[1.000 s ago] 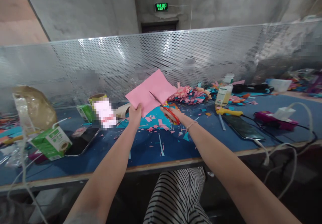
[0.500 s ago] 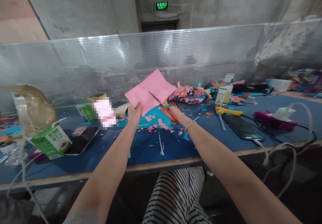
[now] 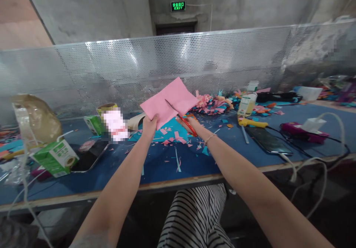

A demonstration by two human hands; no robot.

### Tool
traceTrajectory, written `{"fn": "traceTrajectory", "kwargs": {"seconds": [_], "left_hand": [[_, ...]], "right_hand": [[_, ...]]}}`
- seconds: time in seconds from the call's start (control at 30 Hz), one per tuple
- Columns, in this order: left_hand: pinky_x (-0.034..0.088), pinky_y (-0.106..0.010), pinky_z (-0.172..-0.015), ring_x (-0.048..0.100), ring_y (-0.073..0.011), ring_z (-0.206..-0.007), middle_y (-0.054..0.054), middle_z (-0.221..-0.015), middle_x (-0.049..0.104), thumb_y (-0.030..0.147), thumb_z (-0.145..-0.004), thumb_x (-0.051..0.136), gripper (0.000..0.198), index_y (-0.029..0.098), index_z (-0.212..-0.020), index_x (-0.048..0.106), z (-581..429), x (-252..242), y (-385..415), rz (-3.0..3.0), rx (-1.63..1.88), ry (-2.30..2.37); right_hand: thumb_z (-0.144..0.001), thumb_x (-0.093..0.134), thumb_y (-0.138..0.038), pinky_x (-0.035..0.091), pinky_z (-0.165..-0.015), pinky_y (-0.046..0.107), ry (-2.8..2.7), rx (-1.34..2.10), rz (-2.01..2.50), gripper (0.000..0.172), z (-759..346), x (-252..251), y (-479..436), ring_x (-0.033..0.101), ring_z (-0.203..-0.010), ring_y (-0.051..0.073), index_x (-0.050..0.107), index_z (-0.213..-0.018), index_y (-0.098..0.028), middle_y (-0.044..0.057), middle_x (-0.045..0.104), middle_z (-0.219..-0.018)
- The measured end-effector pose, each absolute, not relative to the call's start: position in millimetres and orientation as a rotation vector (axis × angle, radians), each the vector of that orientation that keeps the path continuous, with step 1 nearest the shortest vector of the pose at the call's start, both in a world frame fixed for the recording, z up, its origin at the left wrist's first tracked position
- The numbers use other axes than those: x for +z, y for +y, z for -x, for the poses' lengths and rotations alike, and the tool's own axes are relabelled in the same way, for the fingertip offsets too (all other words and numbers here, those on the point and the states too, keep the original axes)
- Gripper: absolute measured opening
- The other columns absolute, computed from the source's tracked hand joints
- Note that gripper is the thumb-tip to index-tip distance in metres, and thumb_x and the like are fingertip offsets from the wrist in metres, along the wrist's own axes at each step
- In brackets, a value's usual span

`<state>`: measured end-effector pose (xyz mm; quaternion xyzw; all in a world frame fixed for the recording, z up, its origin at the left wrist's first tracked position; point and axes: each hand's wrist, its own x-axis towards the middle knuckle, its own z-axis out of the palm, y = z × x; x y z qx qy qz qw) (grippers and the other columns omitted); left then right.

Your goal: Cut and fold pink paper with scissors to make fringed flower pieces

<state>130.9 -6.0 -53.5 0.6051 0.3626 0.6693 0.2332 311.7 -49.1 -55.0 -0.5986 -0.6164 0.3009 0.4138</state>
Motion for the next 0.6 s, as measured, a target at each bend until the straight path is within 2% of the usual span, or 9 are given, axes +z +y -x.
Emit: {"fn": "traceTrajectory", "kwargs": {"seconds": [0.13,0.37,0.6], "left_hand": [[0.047,-0.032,-0.075,0.06,-0.0213,-0.085,-0.009,-0.087,0.066,0.031,-0.067,0.059,0.03,0.012,-0.09,0.061,-132,-53,-4,-1.588,1.85,1.005],[0.048,-0.032,-0.072,0.06,-0.0187,-0.078,-0.006,-0.079,0.066,0.031,-0.066,0.059,0.029,0.013,-0.089,0.06,-133,-55,-4,-1.574,1.789,0.983],[0.048,-0.031,-0.068,0.059,-0.0182,-0.075,-0.006,-0.074,0.065,0.036,-0.064,0.061,0.033,0.012,-0.086,0.06,-135,-53,-9,-1.606,1.693,0.949]], "right_hand": [[-0.078,0.046,-0.047,0.037,-0.037,0.025,-1.504,0.759,1.549,0.033,-310,-53,-51,0.04,-0.036,0.011,0.048,-0.066,-0.016,-0.002,0.038,-0.043],[-0.074,0.041,-0.062,0.031,-0.032,0.021,-1.607,0.808,1.431,0.046,-314,-62,-40,0.035,-0.032,0.007,0.04,-0.062,-0.018,-0.004,0.036,-0.043],[-0.075,0.034,-0.065,0.027,-0.034,0.019,-1.647,0.763,1.415,0.05,-318,-64,-37,0.032,-0.035,0.005,0.039,-0.063,-0.018,-0.004,0.033,-0.045]]}}
